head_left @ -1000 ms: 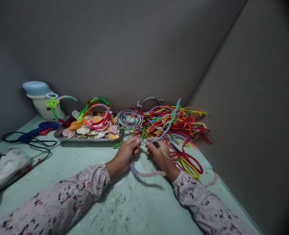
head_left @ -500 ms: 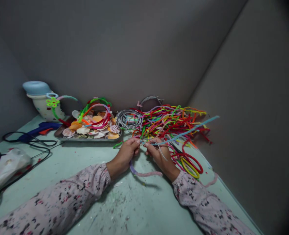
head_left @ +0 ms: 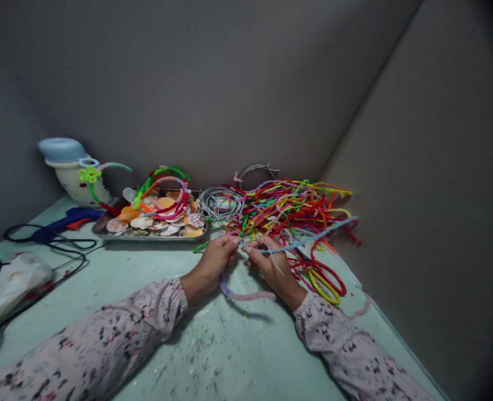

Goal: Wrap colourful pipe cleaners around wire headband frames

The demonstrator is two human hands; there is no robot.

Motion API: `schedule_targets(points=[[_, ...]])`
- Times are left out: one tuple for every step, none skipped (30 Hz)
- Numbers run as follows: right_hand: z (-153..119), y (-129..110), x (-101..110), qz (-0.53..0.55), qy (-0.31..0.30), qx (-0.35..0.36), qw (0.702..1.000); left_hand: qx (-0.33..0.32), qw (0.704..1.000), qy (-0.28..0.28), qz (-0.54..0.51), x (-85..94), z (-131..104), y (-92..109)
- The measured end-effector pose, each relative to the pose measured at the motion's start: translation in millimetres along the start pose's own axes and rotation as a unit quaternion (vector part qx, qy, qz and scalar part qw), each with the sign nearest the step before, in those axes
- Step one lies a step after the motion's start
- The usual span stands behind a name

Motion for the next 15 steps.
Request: schedule_targets(points=[[0.1,-0.9,-0.3,-0.001,-0.001,0.002,1.000,0.002,1.000,0.000,0.001,0.4,0.2,-0.6],[0.2,-2.1,-0.4,-0.004,-0.002,0.006,1.000,0.003,1.000,-0.001,0.002,0.4,0.3,-1.0],[0.4,-3.6,-0.6,-0.007,-0.004,0.013,1.000,0.003,1.000,-0.004,0.002,0.1,0.1,-0.9],[0.5,-5.1,-1.0,-0.010,-0.006,0.021,1.000,0.003,1.000,-0.007,0.002,-0.4,-0.2,-0.4],[0.6,-6.4,-1.2,-0.011,-0.008,0.028,0.999,0.001,1.000,-0.010,-0.001,-1.0,-0.7,0.4],[0.6,-7.4,-1.2,-0.011,-0.009,0.036,0.999,0.001,1.000,-0.013,-0.006,-1.5,-1.2,1.0],[0.6,-7.9,-1.3,-0.010,-0.009,0.041,0.999,0.003,1.000,-0.015,-0.013,-2.1,-1.7,1.5],[0.6,-7.6,-1.1,-0.008,-0.007,0.043,0.999,0.006,1.000,-0.017,-0.022,-2.7,-2.1,1.9],[0.5,-6.4,-0.5,-0.008,-0.003,0.042,0.999,0.008,0.999,-0.021,-0.031,-3.5,-2.4,2.3],[0.5,-4.4,0.1,-0.008,0.001,0.038,0.999,0.009,0.999,-0.027,-0.040,-4.6,-2.6,2.7],[0.6,-2.0,1.0,-0.007,0.007,0.032,0.999,0.008,0.998,-0.032,-0.047,-5.7,-2.7,3.2],[0.8,0.5,2.0,-0.006,0.013,0.026,1.000,0.006,0.998,-0.037,-0.053,-6.7,-2.8,3.8],[1.0,2.7,3.1,-0.002,0.021,0.022,1.000,0.001,0.998,-0.040,-0.056,-7.2,-2.8,4.5],[1.3,4.1,4.0,0.002,0.027,0.020,0.999,-0.003,0.998,-0.042,-0.056,-7.4,-2.8,5.0],[1.6,4.9,4.5,0.007,0.030,0.019,0.999,-0.007,0.998,-0.041,-0.054,-7.2,-2.8,5.4]])
Point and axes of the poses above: each hand's wrist, its own z-axis towards the middle knuckle, its own x-axis out of the back of the hand, y = z × x, the point moved 9 cm from there along z, towards the middle knuckle, and after that the axes turned 13 degrees about x, right-handed, at the moved point
